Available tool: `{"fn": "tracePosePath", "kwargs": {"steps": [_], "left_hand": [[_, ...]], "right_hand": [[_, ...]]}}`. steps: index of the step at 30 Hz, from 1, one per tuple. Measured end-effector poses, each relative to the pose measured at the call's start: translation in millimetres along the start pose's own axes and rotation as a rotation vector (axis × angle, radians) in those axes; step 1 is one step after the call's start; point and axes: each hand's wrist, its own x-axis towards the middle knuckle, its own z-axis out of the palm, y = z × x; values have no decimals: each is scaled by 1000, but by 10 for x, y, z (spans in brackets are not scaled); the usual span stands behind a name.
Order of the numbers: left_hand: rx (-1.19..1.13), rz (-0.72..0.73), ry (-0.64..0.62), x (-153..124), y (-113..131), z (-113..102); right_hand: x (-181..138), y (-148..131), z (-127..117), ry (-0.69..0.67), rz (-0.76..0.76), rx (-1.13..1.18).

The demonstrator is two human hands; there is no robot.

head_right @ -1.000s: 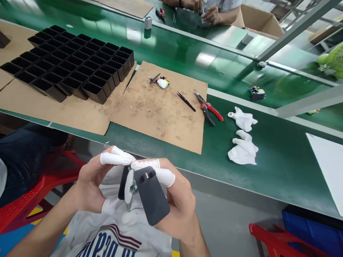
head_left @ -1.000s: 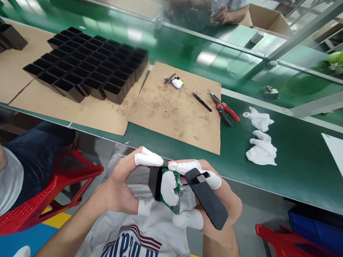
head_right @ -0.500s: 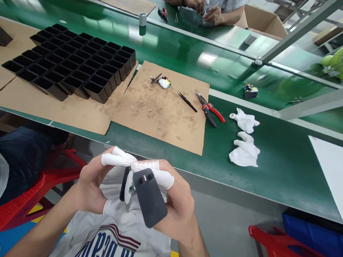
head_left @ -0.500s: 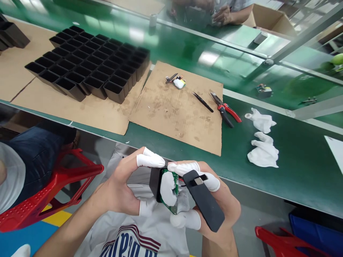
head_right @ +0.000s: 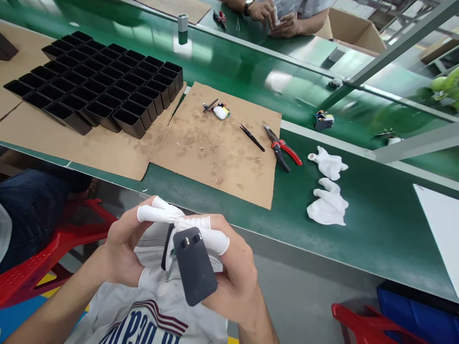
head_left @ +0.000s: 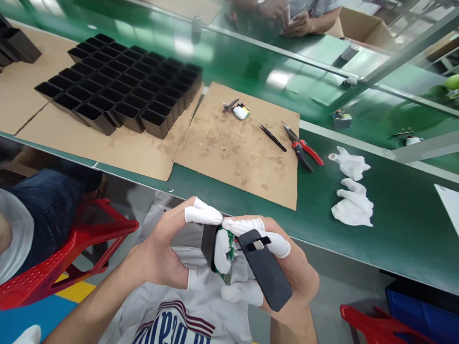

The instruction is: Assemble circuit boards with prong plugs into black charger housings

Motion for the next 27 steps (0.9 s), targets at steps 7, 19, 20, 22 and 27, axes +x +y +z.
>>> {"fn": "tracePosePath", "kwargs": {"steps": [7,19,20,22,27], "left_hand": [[23,-24,-23,-11,-5,-18],[3,-19,-2,-20,-15,3],[0,-18,-2,-25,-19,4],[4,-16,0,-29,-23,7],[25,8,14,-13,-20,18]], "right_hand": [[27,-10,-4,18,-1,29],[19,-28,-35,-26,64,-48],[14,-24,-34,-22,61,-48],[8,-15,-31,-23,46,-41],[14,-3,-31,-31,49,-36]]}}
